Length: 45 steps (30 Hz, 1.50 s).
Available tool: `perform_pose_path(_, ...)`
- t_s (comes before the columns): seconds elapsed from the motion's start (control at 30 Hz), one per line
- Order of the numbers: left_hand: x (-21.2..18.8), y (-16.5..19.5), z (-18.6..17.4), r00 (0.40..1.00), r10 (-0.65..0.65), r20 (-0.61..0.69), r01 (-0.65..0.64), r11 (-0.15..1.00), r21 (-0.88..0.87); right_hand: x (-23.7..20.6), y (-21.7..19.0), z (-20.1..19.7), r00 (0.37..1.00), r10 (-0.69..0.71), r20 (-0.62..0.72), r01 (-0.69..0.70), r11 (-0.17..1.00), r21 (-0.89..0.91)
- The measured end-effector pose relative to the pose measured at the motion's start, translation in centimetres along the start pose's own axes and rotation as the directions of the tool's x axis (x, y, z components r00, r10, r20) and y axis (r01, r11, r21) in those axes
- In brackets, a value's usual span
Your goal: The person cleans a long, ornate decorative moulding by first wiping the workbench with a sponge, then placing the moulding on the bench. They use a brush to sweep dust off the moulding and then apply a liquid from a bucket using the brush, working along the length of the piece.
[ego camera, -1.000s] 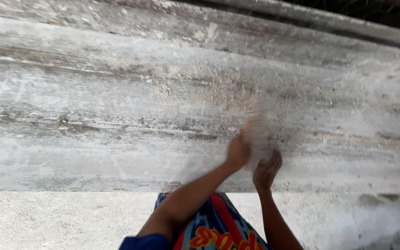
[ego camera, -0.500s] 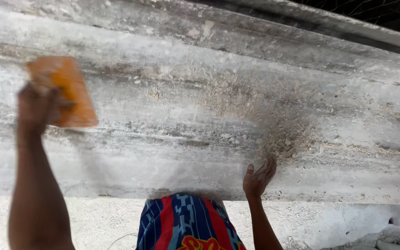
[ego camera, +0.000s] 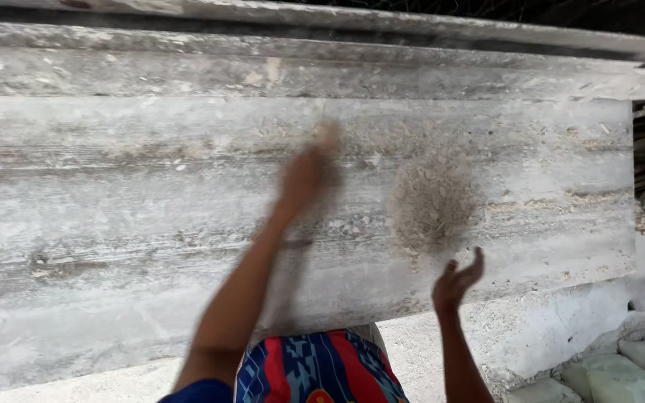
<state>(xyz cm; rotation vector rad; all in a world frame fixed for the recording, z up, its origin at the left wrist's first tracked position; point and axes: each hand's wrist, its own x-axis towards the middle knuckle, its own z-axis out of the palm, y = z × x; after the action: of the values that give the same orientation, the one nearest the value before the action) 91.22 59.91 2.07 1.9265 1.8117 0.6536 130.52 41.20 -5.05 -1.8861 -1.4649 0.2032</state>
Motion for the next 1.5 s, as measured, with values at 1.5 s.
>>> perform_pose_path(1.5, -9.9, 14.4, 11.9, 0.971, -0.212, -0.112, 0.195, 0.969, -0.150, 19.4, 18.8, -9.8, 0.934, 0.134, 0.330, -0.063, 0.974, -0.217)
